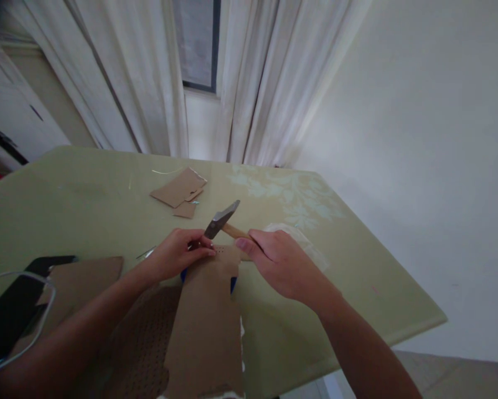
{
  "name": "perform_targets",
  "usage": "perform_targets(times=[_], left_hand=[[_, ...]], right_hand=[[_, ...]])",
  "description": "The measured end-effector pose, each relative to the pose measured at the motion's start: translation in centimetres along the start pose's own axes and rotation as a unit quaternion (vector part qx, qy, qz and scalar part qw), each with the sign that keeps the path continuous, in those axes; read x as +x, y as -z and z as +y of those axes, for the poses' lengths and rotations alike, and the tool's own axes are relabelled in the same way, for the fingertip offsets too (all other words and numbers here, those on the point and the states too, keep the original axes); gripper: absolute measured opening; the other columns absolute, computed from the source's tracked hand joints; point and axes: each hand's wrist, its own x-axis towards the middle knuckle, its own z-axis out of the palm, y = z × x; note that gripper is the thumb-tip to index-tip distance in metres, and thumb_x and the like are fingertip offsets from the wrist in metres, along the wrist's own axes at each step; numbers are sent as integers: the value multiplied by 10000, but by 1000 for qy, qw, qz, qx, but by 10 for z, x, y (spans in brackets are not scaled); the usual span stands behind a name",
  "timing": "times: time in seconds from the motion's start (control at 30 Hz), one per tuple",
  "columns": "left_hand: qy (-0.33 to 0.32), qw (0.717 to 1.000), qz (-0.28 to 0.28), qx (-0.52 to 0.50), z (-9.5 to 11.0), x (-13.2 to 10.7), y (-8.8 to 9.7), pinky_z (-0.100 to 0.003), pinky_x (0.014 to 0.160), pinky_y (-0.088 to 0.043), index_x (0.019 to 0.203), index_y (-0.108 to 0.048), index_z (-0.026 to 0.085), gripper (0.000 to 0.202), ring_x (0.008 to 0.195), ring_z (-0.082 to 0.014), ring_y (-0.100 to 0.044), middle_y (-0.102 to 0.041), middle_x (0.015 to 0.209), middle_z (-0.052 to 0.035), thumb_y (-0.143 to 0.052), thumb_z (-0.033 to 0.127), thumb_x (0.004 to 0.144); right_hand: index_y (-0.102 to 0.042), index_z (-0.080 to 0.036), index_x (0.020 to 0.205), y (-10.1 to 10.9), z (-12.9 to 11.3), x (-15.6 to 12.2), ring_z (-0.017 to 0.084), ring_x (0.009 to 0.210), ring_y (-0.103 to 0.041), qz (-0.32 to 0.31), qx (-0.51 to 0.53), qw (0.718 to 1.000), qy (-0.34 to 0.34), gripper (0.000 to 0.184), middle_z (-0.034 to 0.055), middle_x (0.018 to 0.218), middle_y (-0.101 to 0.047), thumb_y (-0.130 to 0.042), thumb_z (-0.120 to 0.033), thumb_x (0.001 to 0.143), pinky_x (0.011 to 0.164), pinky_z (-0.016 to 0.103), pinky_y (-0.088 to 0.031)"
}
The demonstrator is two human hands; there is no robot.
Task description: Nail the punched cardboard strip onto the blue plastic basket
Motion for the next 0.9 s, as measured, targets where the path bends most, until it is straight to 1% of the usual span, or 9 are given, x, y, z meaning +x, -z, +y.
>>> perform_targets(times=[0.13, 0.23, 0.3, 0.37, 0.5, 0.57, 0.73, 0.8, 0.9], left_hand=[[4, 1000, 1, 7, 0, 0, 0, -260, 631, -377, 783, -783, 183, 195, 657, -152, -586, -735, 691, 5, -789, 341, 898], [8, 1000, -7, -7, 0, -1, 0, -272, 682, -427, 839, -812, 187, 188, 722, -171, -654, -809, 794, -22, -777, 357, 910], [10, 1000, -8, -9, 0, -1, 0, -280, 698, -442, 870, -823, 188, 196, 744, -180, -669, -828, 836, -36, -767, 371, 917], [10, 1000, -7, -7, 0, -1, 1, -278, 679, -430, 864, -814, 186, 208, 727, -178, -647, -810, 809, -35, -761, 381, 915], [11, 1000, -21, -5, 3, -2, 3, -270, 641, -392, 826, -772, 190, 239, 680, -165, -585, -728, 720, -2, -753, 410, 918], [10, 1000, -25, -2, 3, -2, 4, -270, 639, -389, 836, -767, 195, 237, 674, -164, -582, -718, 716, 5, -751, 413, 926], [10, 1000, -23, -14, 2, -3, 3, -279, 694, -450, 918, -785, 202, 179, 751, -185, -672, -786, 822, -20, -769, 379, 935], [-7, 1000, -20, 4, 2, -3, 3, -284, 707, -458, 929, -779, 202, 152, 769, -186, -670, -778, 867, -26, -782, 354, 934], [-42, 998, -29, 47, 3, -3, 4, -290, 722, -461, 912, -768, 199, 139, 787, -183, -652, -752, 940, -38, -815, 329, 921]], right_hand=[[-567, -217, 770, -6, 0, 1, 186, 699, -533, -43, -27, 999, -16, 473, 22, 726, -617, -465, -446, 1171, 682, 358, -273], [-564, -220, 771, -4, 1, -1, 183, 689, -538, -21, -20, 1000, -10, 496, 16, 713, -615, -455, -484, 1176, 674, 357, -278], [-563, -222, 784, -2, 2, -3, 182, 685, -539, 0, -8, 1000, -4, 514, 9, 704, -603, -433, -524, 1179, 668, 354, -275], [-564, -222, 795, -3, 2, -3, 183, 693, -546, 4, 1, 1000, -3, 517, 9, 713, -605, -419, -534, 1181, 666, 349, -276], [-586, -217, 794, -10, 4, 0, 188, 704, -544, -33, -23, 999, -3, 474, 26, 739, -633, -459, -469, 1175, 670, 349, -280], [-592, -218, 793, -11, 5, 0, 184, 687, -532, -35, -28, 999, -7, 468, 22, 726, -628, -473, -467, 1171, 665, 350, -276], [-545, -224, 780, -7, 4, -3, 177, 674, -519, 5, 5, 1000, -2, 515, 3, 694, -583, -435, -534, 1176, 664, 350, -274], [-561, -220, 793, -8, 4, -3, 179, 680, -529, -8, 5, 1000, -2, 510, 7, 707, -598, -434, -528, 1178, 667, 352, -276], [-614, -209, 816, -13, 4, -1, 189, 705, -565, -52, -24, 998, -8, 475, 30, 749, -651, -464, -482, 1175, 673, 357, -277]])
